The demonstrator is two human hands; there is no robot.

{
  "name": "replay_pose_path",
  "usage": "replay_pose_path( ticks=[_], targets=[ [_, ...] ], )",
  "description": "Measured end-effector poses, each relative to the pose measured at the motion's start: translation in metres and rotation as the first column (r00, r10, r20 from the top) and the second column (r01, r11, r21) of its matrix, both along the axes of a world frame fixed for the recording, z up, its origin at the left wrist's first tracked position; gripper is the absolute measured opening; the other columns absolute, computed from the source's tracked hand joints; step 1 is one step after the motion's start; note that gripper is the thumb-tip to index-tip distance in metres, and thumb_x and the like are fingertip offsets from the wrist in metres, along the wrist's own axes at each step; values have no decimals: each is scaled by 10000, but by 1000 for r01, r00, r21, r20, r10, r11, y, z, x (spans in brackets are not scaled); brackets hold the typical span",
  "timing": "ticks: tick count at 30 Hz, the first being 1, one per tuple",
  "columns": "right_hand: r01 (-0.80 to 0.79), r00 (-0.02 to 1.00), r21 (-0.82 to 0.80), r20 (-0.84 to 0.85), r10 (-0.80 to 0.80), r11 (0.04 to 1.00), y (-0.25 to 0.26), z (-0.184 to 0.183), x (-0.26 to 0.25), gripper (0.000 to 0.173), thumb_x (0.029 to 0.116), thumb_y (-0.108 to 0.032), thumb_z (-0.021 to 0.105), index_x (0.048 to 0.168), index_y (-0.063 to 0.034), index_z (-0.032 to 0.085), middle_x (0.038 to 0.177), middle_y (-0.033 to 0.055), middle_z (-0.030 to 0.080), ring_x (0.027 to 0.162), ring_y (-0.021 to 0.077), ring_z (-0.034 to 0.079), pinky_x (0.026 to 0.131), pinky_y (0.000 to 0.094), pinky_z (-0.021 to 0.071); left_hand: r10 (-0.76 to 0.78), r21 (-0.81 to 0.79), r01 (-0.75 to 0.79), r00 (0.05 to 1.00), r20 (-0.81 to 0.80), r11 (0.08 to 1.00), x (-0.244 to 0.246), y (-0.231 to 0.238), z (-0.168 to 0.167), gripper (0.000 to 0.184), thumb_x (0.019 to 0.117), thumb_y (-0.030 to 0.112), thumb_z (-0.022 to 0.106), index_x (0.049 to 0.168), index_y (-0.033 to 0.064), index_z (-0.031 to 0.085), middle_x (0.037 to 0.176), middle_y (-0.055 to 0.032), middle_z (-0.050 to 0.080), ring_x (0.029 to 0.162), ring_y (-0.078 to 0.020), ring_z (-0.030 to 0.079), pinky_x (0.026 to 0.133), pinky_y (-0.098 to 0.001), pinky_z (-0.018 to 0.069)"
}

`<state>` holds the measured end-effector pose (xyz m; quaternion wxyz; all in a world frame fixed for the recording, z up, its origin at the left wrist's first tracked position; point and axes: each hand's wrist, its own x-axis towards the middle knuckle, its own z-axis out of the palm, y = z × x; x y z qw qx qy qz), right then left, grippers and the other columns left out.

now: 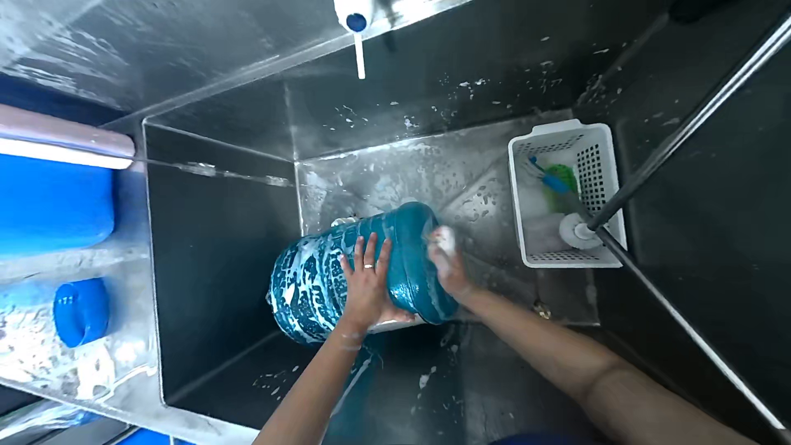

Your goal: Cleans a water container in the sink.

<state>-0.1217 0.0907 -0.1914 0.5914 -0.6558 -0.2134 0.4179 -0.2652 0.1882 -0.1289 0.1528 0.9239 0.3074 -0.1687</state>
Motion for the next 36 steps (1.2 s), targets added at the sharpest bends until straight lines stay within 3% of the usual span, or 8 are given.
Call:
replay_pose_path(
  ticks=[7, 11, 14, 19, 22, 25, 31, 36],
  targets=[
    [-263, 949, -370, -264, 170, 891, 13, -126, -6, 508, 1137, -232, 266, 1548, 58, 338, 1544, 296, 425, 1437, 376, 438, 1201, 495, 341, 45, -73, -58, 985, -165, 996, 9, 5, 12, 1478, 427, 590, 966, 1629, 96, 262, 1685, -261, 157, 1558, -498, 69, 1162, -758, 46],
    [-663, 740, -541, -367, 564, 517, -77, -65, 8, 449, 1143, -277, 293, 1387, 40, 496, 1243, 226, 584, 1096, 287, 604, 932, 404, 503, 50, -145, -85, 973, -227, 986, 23, 10, 18, 1481, 487, 574, 969, 1655, 142, 168, 1710, -222, 70, 1569, -473, 7, 1164, -755, 17],
    [-562, 568, -775, -108, 816, 288, -49, 4, 107, 441, 1041, -196, 587, 1393, 68, 552, 1395, 335, 551, 1307, 465, 537, 1087, 616, 421, 83, -175, -130, 964, -251, 976, 55, 30, 20, 1430, 558, 596, 951, 1659, 169, 144, 1716, -183, 98, 1572, -445, 72, 1189, -733, 76],
    [-115, 812, -358, 504, 295, 927, 86, 159, 151, 759, 932, -226, 771, 1519, 46, 375, 1486, 320, 466, 1333, 479, 505, 1092, 615, 419, 176, -280, -186, 983, -61, 942, 71, 53, 34, 917, 827, 448, 834, 1538, 35, 428, 1569, -248, 419, 1449, -415, 414, 1158, -615, 357],
    [202, 618, -380, 764, 183, 903, 125, 202, 135, 455, 958, -176, 717, 1307, 89, 593, 1368, 345, 561, 1251, 527, 556, 998, 709, 435, 151, -382, -137, 989, 6, 914, 42, 59, 60, 727, 896, 339, 792, 1473, 1, 506, 1502, -271, 490, 1396, -422, 479, 1143, -598, 389],
    [319, 433, -279, 893, 122, 906, 107, 224, 100, 564, 897, 2, 666, 1437, 60, 512, 1570, 378, 314, 1437, 596, 307, 1089, 799, 252, 278, -590, -175, 957, 87, 788, 12, 76, 75, 592, 959, 215, 734, 1435, -63, 518, 1444, -285, 544, 1359, -392, 524, 1156, -543, 385],
    [-162, 982, -42, 95, 165, 986, 120, 210, -23, 247, 1071, -31, 417, 1216, 107, 561, 968, 113, 638, 778, 119, 625, 736, 263, 539, 398, -697, -186, 904, 154, 693, 40, 74, 114, 406, 1069, 94, 509, 1433, -81, 467, 1302, -283, 585, 1084, -323, 618, 964, -451, 496],
    [-102, 989, 283, -75, 128, 954, 111, 299, 39, 473, 1123, -262, 167, 1273, 0, 532, 1026, 52, 683, 878, 119, 681, 789, 287, 569, 296, -686, 38, 884, 363, 727, 111, 68, 194, 263, 1093, 82, 422, 1242, -100, 539, 866, -86, 574, 673, -78, 530, 655, -228, 490]
  ],
)
